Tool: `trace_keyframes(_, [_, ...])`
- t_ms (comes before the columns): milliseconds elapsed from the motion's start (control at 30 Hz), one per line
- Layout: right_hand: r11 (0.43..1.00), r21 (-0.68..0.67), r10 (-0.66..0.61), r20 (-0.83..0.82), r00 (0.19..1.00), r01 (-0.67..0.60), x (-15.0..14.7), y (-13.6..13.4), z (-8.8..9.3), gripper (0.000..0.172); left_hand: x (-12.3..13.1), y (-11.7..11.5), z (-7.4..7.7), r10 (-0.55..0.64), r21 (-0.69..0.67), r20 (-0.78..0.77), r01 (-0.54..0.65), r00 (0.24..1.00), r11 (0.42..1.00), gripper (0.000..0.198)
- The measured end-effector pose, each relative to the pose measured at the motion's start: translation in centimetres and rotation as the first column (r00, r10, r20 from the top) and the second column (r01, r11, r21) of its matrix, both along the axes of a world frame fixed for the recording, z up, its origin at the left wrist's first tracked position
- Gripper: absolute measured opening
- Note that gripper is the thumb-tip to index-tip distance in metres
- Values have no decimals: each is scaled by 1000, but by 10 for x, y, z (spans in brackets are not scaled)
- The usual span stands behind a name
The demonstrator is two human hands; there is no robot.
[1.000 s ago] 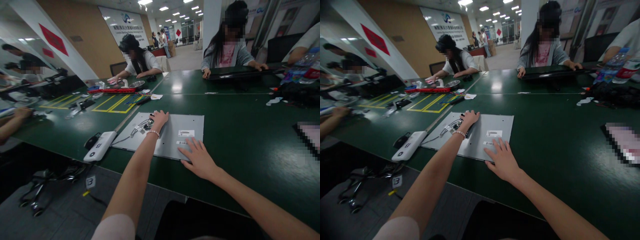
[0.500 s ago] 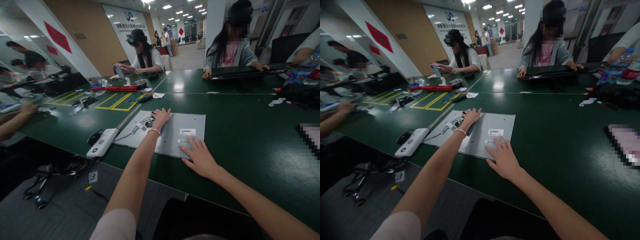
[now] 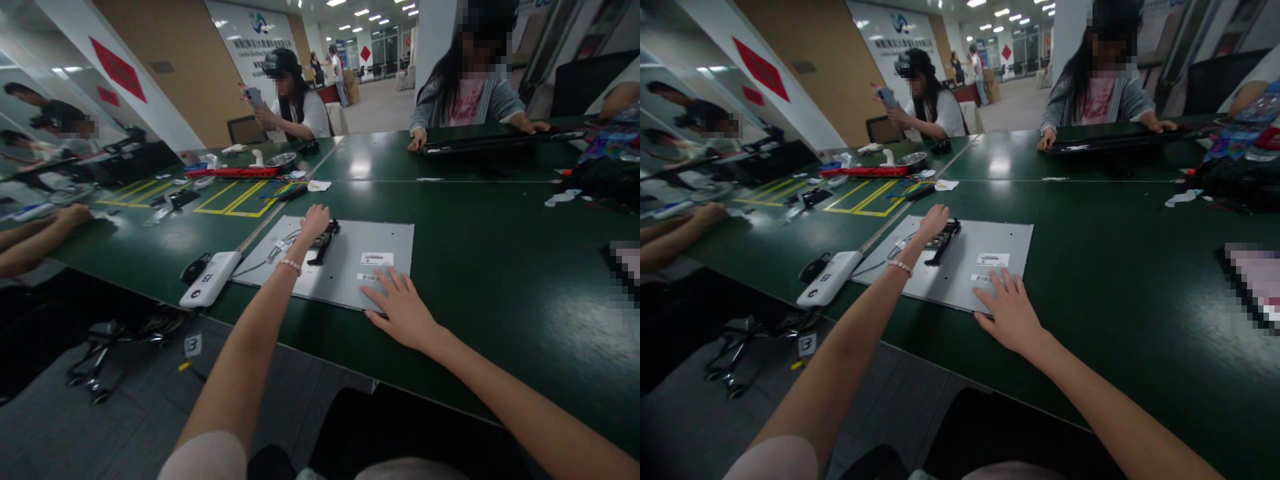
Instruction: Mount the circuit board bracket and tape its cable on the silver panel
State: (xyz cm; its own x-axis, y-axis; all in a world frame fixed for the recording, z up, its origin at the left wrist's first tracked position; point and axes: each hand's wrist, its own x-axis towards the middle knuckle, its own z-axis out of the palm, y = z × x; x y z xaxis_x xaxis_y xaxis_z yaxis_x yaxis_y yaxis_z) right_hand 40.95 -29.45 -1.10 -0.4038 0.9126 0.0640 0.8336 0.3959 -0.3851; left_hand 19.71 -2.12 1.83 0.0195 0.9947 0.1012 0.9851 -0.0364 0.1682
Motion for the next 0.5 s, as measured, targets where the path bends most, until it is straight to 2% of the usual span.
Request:
trace_keyframes(167, [1000,-12,8,-11,1000,-8,1,0,-1,55,-76,-22,21,28,85,-64,-22,998,996,61])
trace_keyframes(267, [1000,-23,12,-12,1000,-12,1,0,-1,55,-116,-48,22,-5,-39,-166,-1,986,999,65])
trace_keyframes(333, [999,-30,15,-10,1000,-15,1,0,0,55,-128,-65,18,-27,-93,-243,4,970,996,62])
trace_keyframes(400, [999,-33,17,-7,1000,-17,1,0,1,56,-131,-78,12,-23,-60,-294,6,956,998,54])
trace_keyframes(500, [999,-40,14,-1,1000,-14,0,-1,2,55,-128,-80,12,-20,2,-307,21,952,1000,36])
